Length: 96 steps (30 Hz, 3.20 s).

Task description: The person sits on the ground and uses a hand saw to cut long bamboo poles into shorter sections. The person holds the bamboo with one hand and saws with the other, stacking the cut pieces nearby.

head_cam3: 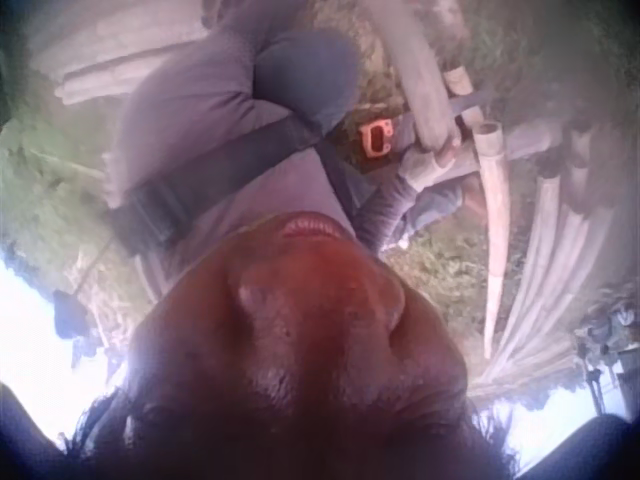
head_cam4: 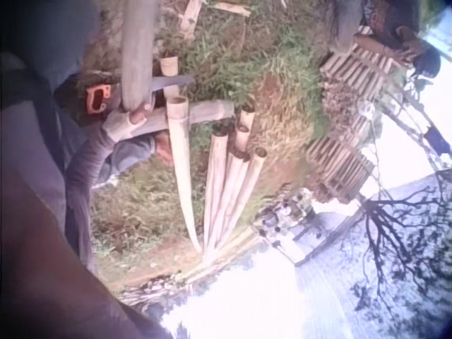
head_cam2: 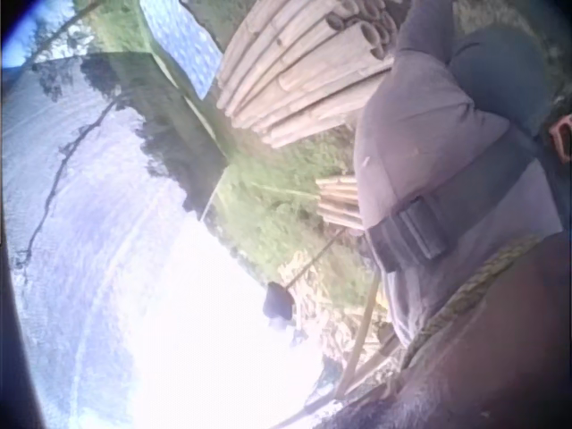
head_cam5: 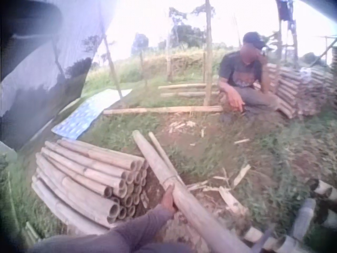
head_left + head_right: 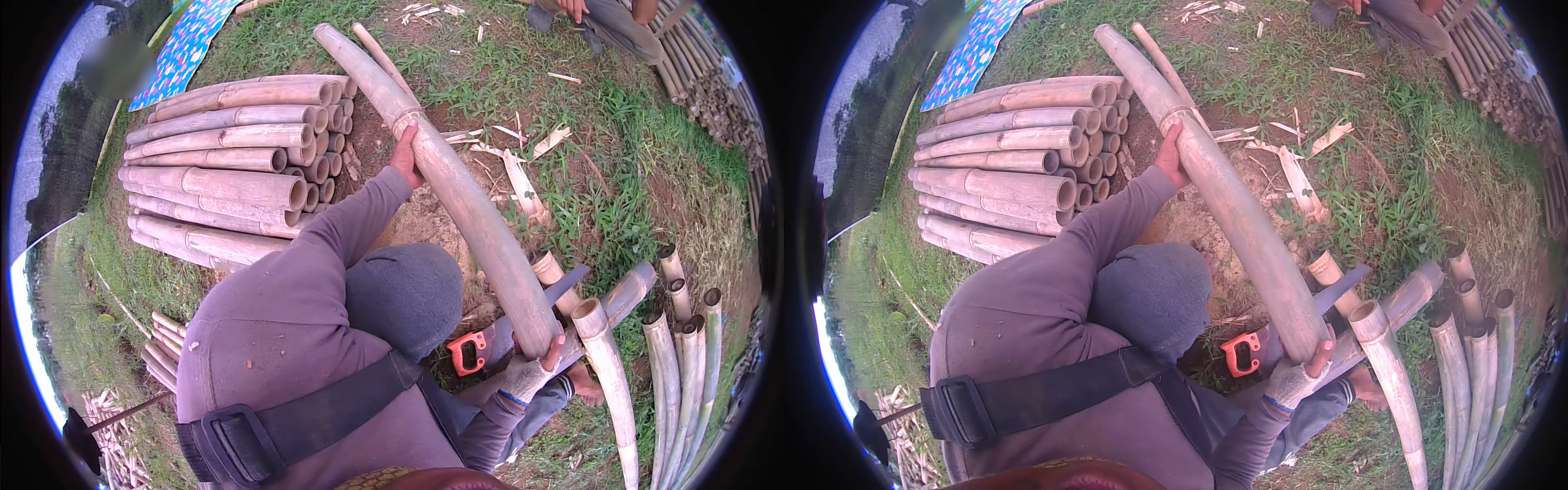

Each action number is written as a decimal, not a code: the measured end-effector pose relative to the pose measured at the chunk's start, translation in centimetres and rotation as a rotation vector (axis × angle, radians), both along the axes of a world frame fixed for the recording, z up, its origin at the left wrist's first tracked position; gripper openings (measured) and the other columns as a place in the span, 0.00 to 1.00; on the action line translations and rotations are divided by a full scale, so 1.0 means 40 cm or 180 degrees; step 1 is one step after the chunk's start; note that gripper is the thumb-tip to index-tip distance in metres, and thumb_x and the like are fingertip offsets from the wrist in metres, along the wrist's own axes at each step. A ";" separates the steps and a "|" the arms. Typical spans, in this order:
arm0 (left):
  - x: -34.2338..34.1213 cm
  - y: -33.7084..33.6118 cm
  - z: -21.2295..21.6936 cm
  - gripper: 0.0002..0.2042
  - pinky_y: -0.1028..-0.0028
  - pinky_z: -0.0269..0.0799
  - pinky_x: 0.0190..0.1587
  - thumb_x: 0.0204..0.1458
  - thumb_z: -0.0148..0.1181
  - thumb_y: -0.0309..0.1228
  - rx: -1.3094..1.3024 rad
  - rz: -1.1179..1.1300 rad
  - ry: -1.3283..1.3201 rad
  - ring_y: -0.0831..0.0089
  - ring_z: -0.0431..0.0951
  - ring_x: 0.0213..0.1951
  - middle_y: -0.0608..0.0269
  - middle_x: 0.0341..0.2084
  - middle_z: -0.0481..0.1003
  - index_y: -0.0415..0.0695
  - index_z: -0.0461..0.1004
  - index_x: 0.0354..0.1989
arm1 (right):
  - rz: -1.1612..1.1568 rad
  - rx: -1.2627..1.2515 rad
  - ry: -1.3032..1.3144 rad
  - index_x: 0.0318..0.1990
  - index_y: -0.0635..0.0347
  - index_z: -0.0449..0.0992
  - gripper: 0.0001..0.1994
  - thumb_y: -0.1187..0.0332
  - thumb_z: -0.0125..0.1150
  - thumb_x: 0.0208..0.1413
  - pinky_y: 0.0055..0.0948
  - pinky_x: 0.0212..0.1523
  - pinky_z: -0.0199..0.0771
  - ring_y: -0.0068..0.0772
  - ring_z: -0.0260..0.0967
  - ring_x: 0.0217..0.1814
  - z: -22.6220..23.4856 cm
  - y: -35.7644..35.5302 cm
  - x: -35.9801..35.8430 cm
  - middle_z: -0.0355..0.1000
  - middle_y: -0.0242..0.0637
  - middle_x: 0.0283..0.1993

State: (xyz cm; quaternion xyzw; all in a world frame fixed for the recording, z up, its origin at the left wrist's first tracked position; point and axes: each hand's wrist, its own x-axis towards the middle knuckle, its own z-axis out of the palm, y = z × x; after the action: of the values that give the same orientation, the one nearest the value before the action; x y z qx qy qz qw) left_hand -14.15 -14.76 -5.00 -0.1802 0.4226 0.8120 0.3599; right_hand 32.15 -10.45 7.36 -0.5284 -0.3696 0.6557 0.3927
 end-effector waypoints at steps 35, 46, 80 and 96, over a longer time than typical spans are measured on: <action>-0.187 -1.274 0.294 0.43 0.61 0.83 0.57 0.47 0.84 0.39 -0.1029 0.3161 0.0905 0.53 0.84 0.52 0.38 0.57 0.79 0.19 0.70 0.64 | 0.3849 0.3671 -0.1602 0.62 0.66 0.79 0.22 0.54 0.58 0.78 0.39 0.63 0.70 0.39 0.73 0.59 0.333 -0.109 -0.487 0.77 0.47 0.58; -0.376 -1.655 0.016 0.61 0.49 0.65 0.74 0.47 0.71 0.72 -0.5264 0.0861 -0.0238 0.40 0.65 0.74 0.37 0.71 0.67 0.30 0.61 0.75 | 0.3331 0.3081 -0.3058 0.59 0.67 0.80 0.20 0.58 0.64 0.72 0.41 0.56 0.77 0.40 0.80 0.53 -0.126 0.246 0.110 0.84 0.44 0.51; 0.214 -0.544 0.052 0.31 0.34 0.59 0.67 0.58 0.63 0.57 -0.3611 -0.9286 0.4520 0.49 0.74 0.67 0.60 0.64 0.78 0.55 0.78 0.67 | 0.1971 0.1373 -0.2967 0.46 0.63 0.88 0.21 0.50 0.71 0.64 0.53 0.56 0.82 0.62 0.83 0.54 -0.362 -0.147 0.177 0.84 0.60 0.46; 0.124 -0.716 0.046 0.38 0.33 0.46 0.74 0.56 0.59 0.64 -0.3271 -0.9151 0.4976 0.51 0.66 0.74 0.59 0.69 0.74 0.58 0.74 0.72 | 0.2025 0.1348 -0.3193 0.44 0.71 0.85 0.26 0.49 0.71 0.63 0.54 0.58 0.81 0.64 0.82 0.55 -0.357 -0.146 0.179 0.83 0.66 0.46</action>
State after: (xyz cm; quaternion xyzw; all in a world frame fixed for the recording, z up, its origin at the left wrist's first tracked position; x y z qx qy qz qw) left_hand -9.19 -43.38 -3.17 -0.6360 -0.4918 0.4593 -0.3777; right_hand 39.32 -16.28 -6.91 -0.5466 -0.7697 0.3255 0.0534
